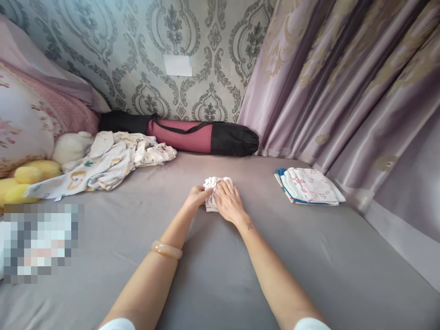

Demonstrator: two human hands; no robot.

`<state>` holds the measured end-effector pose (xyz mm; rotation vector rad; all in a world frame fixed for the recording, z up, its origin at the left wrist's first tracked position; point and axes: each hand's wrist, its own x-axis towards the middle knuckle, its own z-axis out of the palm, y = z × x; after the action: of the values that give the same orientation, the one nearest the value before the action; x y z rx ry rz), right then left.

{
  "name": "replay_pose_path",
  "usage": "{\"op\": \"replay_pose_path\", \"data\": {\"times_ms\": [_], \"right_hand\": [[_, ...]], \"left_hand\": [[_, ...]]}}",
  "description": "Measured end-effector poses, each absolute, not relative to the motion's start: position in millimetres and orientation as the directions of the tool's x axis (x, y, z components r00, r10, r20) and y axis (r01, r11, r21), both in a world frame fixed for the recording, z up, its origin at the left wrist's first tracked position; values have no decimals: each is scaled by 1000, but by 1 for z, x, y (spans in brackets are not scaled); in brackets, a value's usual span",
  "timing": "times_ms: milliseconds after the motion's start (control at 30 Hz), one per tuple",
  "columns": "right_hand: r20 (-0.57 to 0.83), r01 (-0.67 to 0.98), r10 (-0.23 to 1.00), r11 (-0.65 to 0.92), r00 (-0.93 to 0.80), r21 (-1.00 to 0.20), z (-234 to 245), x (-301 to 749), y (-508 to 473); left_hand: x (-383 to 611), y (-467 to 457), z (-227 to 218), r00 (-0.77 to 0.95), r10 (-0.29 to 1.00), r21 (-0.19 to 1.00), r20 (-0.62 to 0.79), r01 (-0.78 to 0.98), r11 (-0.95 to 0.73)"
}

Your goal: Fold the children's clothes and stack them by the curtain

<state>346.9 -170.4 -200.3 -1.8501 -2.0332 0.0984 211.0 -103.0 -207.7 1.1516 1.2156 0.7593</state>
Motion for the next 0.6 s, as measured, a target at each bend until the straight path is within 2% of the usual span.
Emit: {"op": "replay_pose_path", "data": {"times_ms": [167,267,333,400,467,533,600], "right_hand": [[139,971,988,96,-66,-221,-199,334,-173],[65,976,996,77,-65,-206,-193,332,-169],[19,971,997,75,-72,-228,-189,336,-164],[-10,943,993,109,-117,-314,-188,345,-159],[8,880,988,139,-152,-455,-187,359,-154],[90,822,994,104,-65,-560,-189,372,-151],[181,818,982,57,59,-573,-193,379,-152]], "left_hand": [[206,-105,-204,86,982,922,-170,365,127],[206,-107,-201,37,985,785,166,600,-155],[210,-110,-199,182,921,645,346,667,-374],[218,-115,-197,378,849,571,368,629,-528],[226,-122,-197,503,800,525,327,607,-597],[232,-129,-199,546,791,480,276,634,-606],[234,-135,-203,548,802,430,239,680,-593]]}}
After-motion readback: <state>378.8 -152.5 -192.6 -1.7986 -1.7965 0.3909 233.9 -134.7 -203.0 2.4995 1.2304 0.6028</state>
